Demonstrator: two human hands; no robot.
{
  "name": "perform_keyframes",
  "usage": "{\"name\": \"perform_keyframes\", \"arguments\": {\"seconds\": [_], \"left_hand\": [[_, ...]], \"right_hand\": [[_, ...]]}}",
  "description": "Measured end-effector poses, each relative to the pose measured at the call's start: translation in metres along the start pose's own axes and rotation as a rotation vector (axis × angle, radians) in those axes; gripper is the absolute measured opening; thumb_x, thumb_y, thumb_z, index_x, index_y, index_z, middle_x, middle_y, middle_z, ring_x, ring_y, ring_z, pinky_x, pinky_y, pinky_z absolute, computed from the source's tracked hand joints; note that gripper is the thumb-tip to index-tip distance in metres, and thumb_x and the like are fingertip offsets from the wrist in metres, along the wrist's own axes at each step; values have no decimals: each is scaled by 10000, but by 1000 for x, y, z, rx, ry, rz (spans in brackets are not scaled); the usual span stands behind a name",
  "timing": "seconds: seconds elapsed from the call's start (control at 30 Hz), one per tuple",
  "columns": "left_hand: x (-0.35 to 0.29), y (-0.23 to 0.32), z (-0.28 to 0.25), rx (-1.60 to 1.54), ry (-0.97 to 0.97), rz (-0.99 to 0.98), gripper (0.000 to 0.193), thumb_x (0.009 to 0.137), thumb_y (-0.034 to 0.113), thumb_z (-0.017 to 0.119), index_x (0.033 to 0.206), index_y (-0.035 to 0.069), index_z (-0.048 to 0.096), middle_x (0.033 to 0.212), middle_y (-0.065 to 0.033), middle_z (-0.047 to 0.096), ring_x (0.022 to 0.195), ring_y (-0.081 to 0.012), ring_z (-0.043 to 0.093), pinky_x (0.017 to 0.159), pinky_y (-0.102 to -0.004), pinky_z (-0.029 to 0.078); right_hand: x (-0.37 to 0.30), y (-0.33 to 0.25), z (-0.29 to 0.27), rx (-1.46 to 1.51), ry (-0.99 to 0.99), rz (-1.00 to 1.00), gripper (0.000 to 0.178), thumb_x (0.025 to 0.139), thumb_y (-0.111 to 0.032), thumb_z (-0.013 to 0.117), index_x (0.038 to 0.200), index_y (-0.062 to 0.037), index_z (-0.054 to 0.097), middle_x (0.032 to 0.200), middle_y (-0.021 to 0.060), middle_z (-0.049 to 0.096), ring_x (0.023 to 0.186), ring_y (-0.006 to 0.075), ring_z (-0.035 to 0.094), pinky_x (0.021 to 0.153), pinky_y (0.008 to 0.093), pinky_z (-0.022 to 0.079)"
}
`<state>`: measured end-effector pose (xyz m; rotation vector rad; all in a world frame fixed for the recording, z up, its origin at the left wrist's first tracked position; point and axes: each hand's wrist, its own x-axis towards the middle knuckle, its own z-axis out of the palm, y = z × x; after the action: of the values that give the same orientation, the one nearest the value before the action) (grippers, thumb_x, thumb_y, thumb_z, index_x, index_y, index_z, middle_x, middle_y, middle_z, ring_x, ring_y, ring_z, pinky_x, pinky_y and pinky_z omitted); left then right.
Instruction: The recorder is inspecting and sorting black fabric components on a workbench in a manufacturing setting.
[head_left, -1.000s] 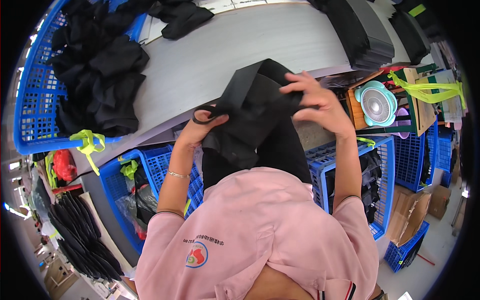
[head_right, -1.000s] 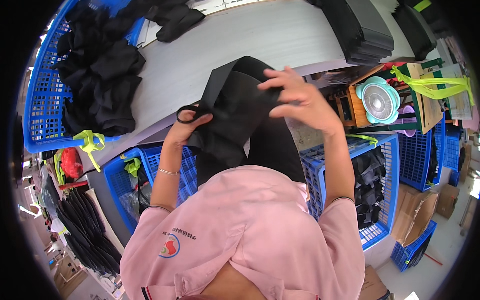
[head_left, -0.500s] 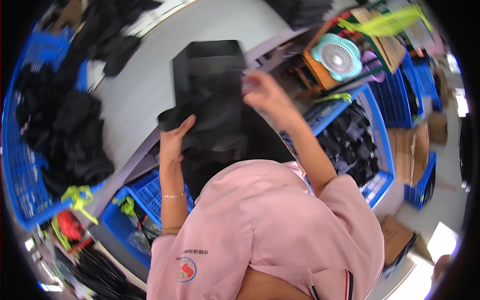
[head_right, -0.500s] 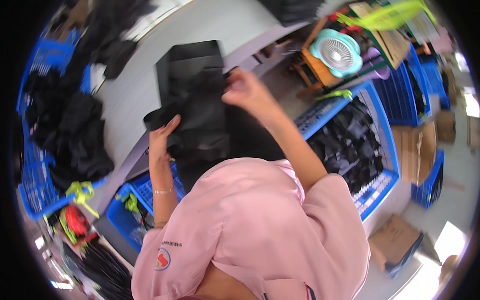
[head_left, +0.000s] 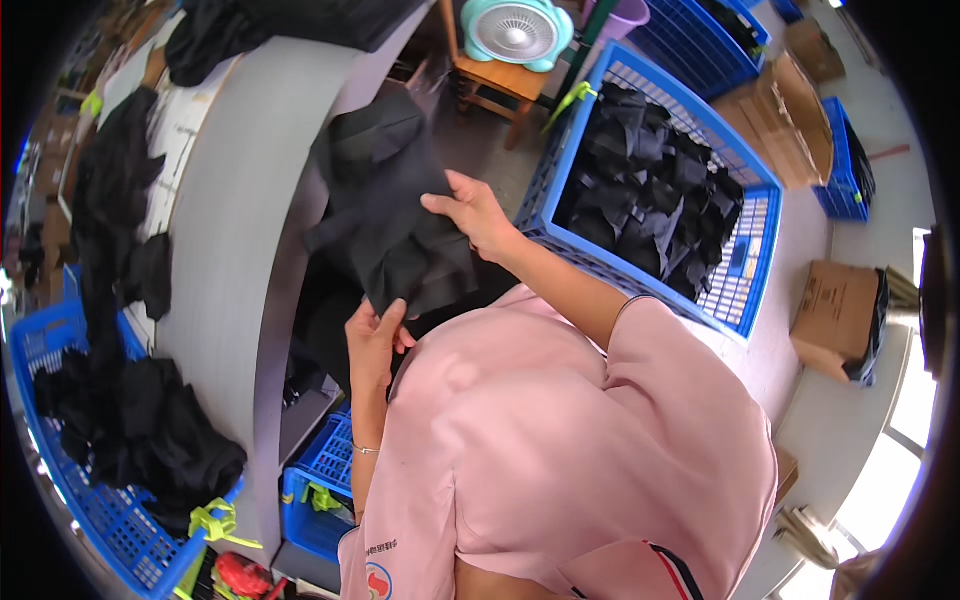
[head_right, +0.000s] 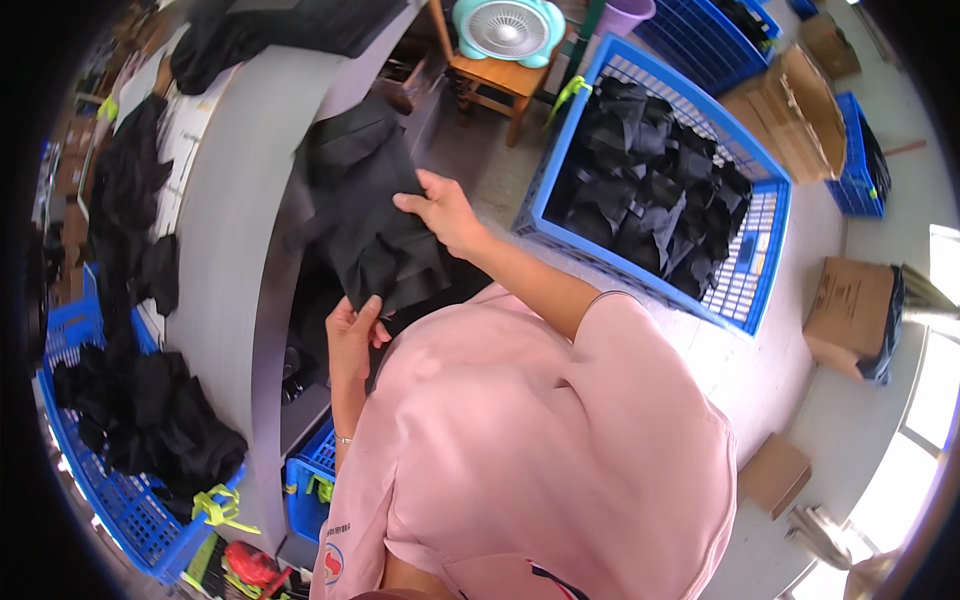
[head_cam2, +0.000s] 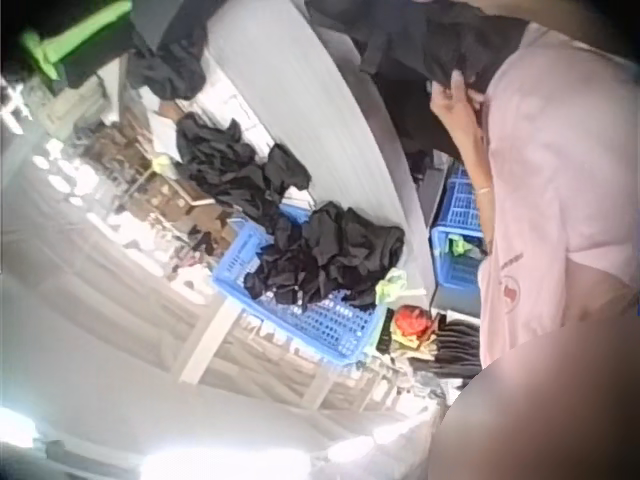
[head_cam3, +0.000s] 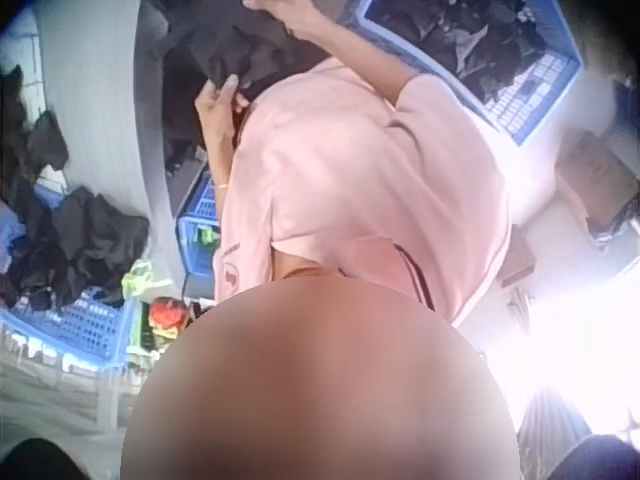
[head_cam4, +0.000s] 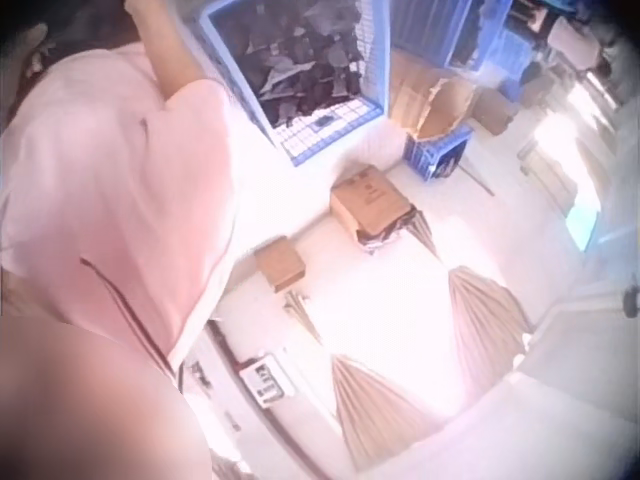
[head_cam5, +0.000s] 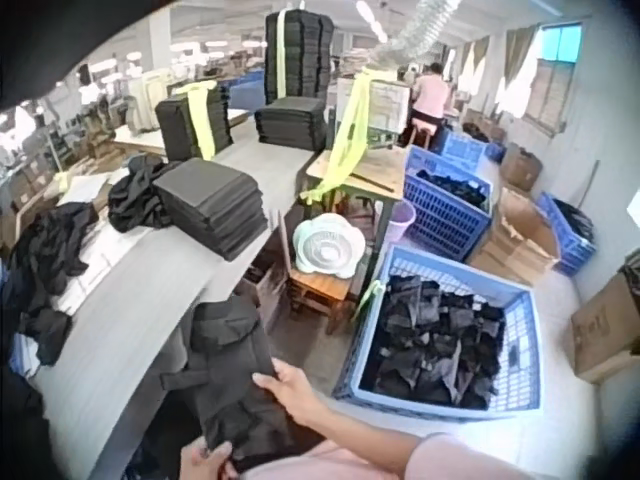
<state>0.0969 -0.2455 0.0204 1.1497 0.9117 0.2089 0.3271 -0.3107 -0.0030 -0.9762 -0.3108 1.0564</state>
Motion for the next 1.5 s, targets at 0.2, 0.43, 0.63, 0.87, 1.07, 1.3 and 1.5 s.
{"name": "perform_keyframes", "arguments": {"seconds": [0.2,0.43,0.63,0.87,1.07,1.3,1.5], "left_hand": [[2,0,4,51,3,16,351,998,225,610,1290,31,608,991,-76,724,756,-99,653,615,-219,484],[-14,-19,-9,129,26,-77,363,966,228,655,1269,30,626,1086,-69,714,869,-118,657,696,-235,504],[0,-1,-56,174,468,274,262,957,201,657,1161,40,688,1031,-36,714,876,-97,662,725,-245,513],[46,48,-231,1047,1167,685,213,894,113,649,1095,78,711,1445,-207,468,1312,-398,448,1053,-463,404],[90,81,-344,1286,1274,321,335,862,117,659,1193,81,690,1521,-157,393,1426,-391,302,1104,-548,345],[64,60,-256,895,1219,706,305,878,150,687,1159,33,681,1251,-134,648,1202,-334,537,1056,-412,414],[-5,32,-120,514,1026,707,205,875,59,692,1074,18,720,1167,-127,695,1118,-296,612,985,-373,473]], "right_hand": [[-30,-23,-141,-14,544,-152,285,912,-61,661,1189,-25,602,1120,82,690,989,196,665,908,347,542],[-91,-44,-308,-147,655,-244,393,919,-131,704,1274,-5,592,1200,89,674,1075,205,631,970,328,484],[-111,0,-391,-608,1242,176,593,852,-99,711,1388,36,496,1055,103,676,903,186,620,683,317,515],[-6,27,-249,-892,728,-114,452,884,-40,652,1311,50,534,1225,150,562,882,209,604,764,335,523],[37,30,-80,-863,240,-355,361,912,42,592,1270,4,560,1367,137,496,1110,244,615,977,345,491],[43,37,80,-1006,-185,-491,268,939,15,586,1205,3,609,1294,144,565,1023,225,668,854,319,542],[59,61,180,-929,-410,-454,719,898,-40,697,1506,-15,312,1452,209,436,897,172,677,729,268,536]]}}
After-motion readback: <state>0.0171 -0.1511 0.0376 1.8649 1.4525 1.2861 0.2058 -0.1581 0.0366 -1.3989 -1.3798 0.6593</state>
